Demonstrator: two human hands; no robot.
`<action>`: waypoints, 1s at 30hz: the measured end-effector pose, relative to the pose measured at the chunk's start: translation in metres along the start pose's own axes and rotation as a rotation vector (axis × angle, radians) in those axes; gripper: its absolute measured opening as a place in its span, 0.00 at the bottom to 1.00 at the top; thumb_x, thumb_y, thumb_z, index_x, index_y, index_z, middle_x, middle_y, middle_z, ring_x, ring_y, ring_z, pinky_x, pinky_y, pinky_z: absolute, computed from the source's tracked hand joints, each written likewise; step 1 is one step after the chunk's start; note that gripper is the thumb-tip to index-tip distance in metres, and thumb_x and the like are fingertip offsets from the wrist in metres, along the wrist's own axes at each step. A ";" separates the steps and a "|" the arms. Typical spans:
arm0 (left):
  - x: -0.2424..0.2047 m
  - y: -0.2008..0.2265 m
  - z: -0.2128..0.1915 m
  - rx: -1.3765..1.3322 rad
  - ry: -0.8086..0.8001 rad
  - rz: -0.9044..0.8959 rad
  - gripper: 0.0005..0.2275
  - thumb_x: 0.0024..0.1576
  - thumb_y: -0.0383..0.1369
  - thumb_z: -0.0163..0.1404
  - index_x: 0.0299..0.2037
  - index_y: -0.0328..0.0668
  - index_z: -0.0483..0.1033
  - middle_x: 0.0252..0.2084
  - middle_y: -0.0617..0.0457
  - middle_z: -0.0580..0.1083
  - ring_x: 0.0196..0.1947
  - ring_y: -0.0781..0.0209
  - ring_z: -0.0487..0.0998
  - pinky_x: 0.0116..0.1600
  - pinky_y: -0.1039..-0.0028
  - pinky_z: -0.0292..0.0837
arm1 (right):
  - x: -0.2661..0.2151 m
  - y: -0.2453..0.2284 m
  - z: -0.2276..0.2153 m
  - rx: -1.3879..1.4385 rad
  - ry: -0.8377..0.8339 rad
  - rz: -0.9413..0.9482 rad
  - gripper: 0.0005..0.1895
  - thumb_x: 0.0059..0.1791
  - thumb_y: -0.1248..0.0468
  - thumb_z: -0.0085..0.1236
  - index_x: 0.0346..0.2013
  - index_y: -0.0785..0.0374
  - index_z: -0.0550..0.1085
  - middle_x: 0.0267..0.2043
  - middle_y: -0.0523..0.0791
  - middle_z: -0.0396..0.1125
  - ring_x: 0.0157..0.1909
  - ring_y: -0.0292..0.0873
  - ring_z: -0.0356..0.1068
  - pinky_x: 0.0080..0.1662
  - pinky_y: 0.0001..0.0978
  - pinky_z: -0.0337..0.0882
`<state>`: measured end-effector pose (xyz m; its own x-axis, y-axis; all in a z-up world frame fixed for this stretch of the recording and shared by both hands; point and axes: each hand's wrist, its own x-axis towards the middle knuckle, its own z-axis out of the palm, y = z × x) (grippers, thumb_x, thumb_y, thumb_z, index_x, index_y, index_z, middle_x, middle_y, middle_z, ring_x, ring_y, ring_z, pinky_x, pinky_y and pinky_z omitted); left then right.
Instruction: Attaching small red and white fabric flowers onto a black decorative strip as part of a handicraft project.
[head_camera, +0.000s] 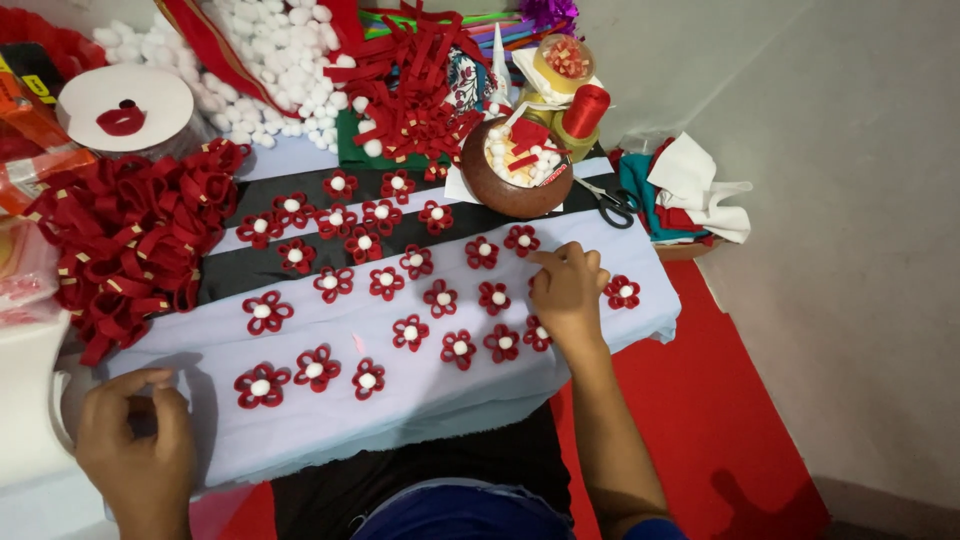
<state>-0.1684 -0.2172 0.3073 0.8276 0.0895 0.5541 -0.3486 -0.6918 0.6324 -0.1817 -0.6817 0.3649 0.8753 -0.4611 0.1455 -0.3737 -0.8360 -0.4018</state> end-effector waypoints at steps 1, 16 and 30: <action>0.001 0.000 0.000 -0.010 -0.003 0.008 0.06 0.68 0.13 0.51 0.50 0.26 0.79 0.49 0.42 0.77 0.43 0.49 0.70 0.51 0.62 0.68 | -0.001 -0.001 -0.004 0.046 -0.004 0.023 0.24 0.53 0.66 0.38 0.50 0.48 0.83 0.48 0.43 0.64 0.54 0.51 0.58 0.55 0.47 0.53; -0.004 -0.013 -0.001 -0.012 0.019 0.072 0.07 0.68 0.11 0.51 0.51 0.22 0.79 0.50 0.38 0.77 0.47 0.43 0.71 0.53 0.59 0.68 | -0.077 0.086 -0.018 0.587 0.607 0.056 0.16 0.52 0.74 0.41 0.40 0.60 0.79 0.38 0.41 0.67 0.43 0.38 0.67 0.47 0.30 0.67; 0.006 0.004 -0.004 -0.066 0.013 -0.009 0.07 0.67 0.15 0.49 0.50 0.28 0.78 0.48 0.42 0.76 0.40 0.50 0.69 0.49 0.63 0.67 | -0.077 0.042 -0.005 0.559 0.458 -0.138 0.14 0.54 0.74 0.45 0.39 0.60 0.79 0.39 0.43 0.69 0.42 0.40 0.68 0.40 0.29 0.66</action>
<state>-0.1663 -0.2164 0.3155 0.8252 0.1054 0.5549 -0.3696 -0.6422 0.6715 -0.2663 -0.6824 0.3416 0.6416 -0.5429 0.5419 0.0502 -0.6752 -0.7359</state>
